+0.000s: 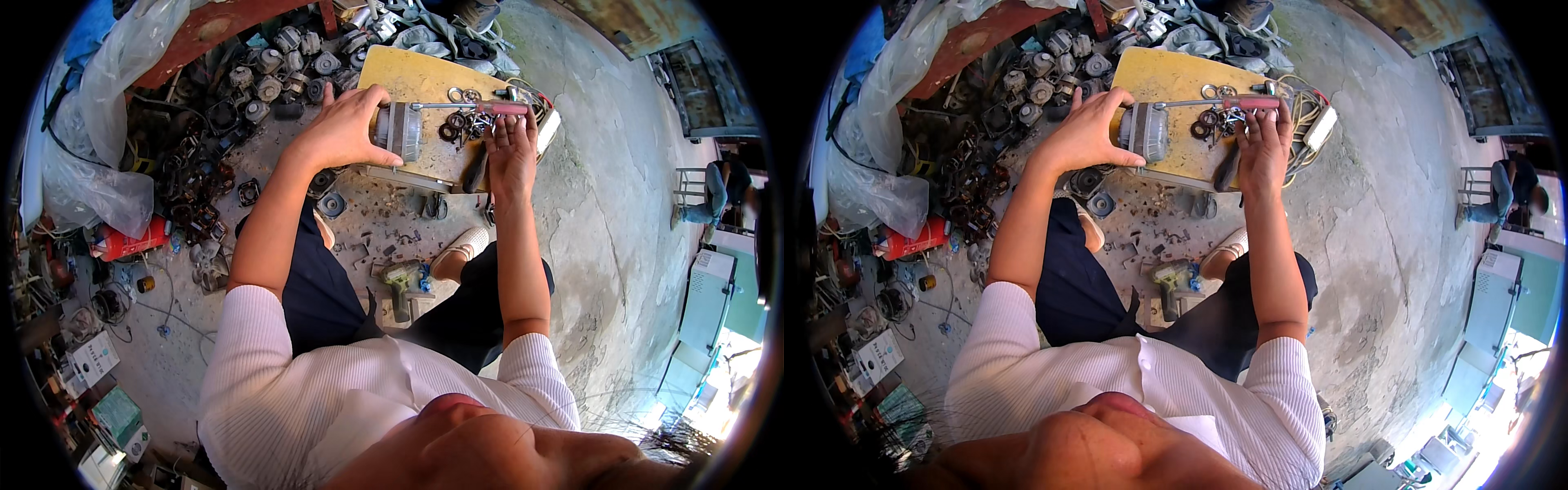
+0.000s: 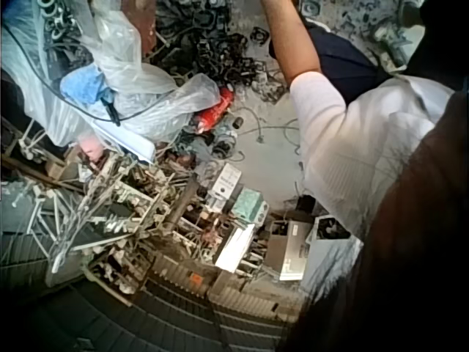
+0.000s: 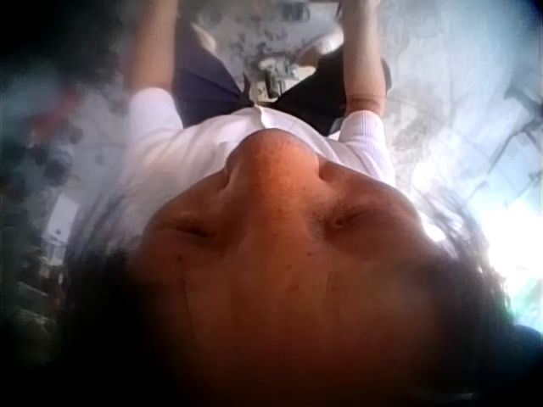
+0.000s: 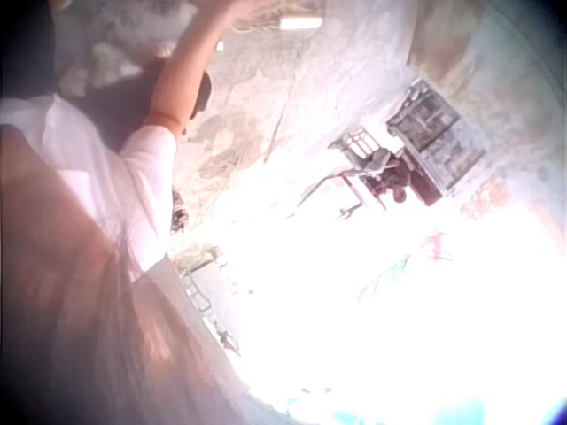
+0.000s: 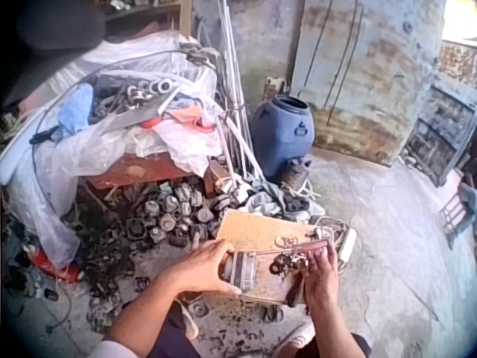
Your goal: The person disassembles a small electric motor housing by hand and using a screwdriver to remove internal components including a metal ring and several small screws.
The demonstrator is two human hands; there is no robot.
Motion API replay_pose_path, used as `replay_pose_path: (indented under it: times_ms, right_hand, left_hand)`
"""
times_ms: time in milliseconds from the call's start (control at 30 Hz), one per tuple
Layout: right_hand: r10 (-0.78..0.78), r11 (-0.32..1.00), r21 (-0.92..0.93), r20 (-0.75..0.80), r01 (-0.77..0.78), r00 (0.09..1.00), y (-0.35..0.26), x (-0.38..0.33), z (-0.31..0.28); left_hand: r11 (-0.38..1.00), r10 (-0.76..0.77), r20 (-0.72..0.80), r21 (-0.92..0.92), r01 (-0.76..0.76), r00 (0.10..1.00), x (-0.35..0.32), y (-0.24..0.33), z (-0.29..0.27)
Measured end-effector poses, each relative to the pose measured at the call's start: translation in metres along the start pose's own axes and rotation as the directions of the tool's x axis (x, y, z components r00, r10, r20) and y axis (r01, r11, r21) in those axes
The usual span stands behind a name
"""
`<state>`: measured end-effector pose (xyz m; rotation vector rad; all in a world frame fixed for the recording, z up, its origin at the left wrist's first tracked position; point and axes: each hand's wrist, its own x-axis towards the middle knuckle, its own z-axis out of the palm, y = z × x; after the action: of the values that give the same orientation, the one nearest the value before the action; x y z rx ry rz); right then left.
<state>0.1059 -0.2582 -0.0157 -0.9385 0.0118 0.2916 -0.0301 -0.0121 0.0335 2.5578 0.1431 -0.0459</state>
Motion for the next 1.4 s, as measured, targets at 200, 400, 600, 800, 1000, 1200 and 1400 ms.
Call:
replay_pose_path:
  times_ms: [200,400,600,800,1000,1200,1400]
  right_hand:
    - [0.031,0.998,0.054,0.0,-0.031,1.0,-0.004,0.013,-0.009]
    - [0.055,0.998,0.001,-0.08,-0.055,0.995,0.003,0.018,-0.021]
    - [0.011,0.999,0.03,0.005,-0.011,1.0,0.008,0.023,-0.027]
    - [0.012,0.995,0.094,0.065,-0.018,0.998,0.001,0.006,-0.007]
    - [-0.058,0.998,0.032,0.035,0.057,0.998,0.006,0.007,-0.009]
    - [0.01,0.997,0.08,0.045,-0.014,0.999,0.002,0.003,-0.003]
    - [-0.078,0.997,0.025,0.042,0.077,0.996,0.008,0.007,-0.011]
  left_hand:
    - [1.0,-0.001,0.011,-0.001,0.001,1.0,0.001,-0.001,0.0]
    - [1.0,0.027,-0.005,0.012,-0.027,1.0,0.002,-0.004,0.002]
    - [1.0,0.007,-0.008,0.017,-0.007,1.0,0.0,0.0,-0.001]
    - [1.0,0.011,-0.012,0.028,-0.011,1.0,0.0,0.0,-0.001]
    - [1.0,0.015,-0.021,0.026,-0.014,1.0,0.0,0.0,0.0]
    - [0.999,0.028,-0.006,0.027,-0.027,1.0,0.002,-0.004,0.001]
    - [0.999,0.033,-0.009,0.03,-0.033,0.999,0.002,-0.003,0.001]
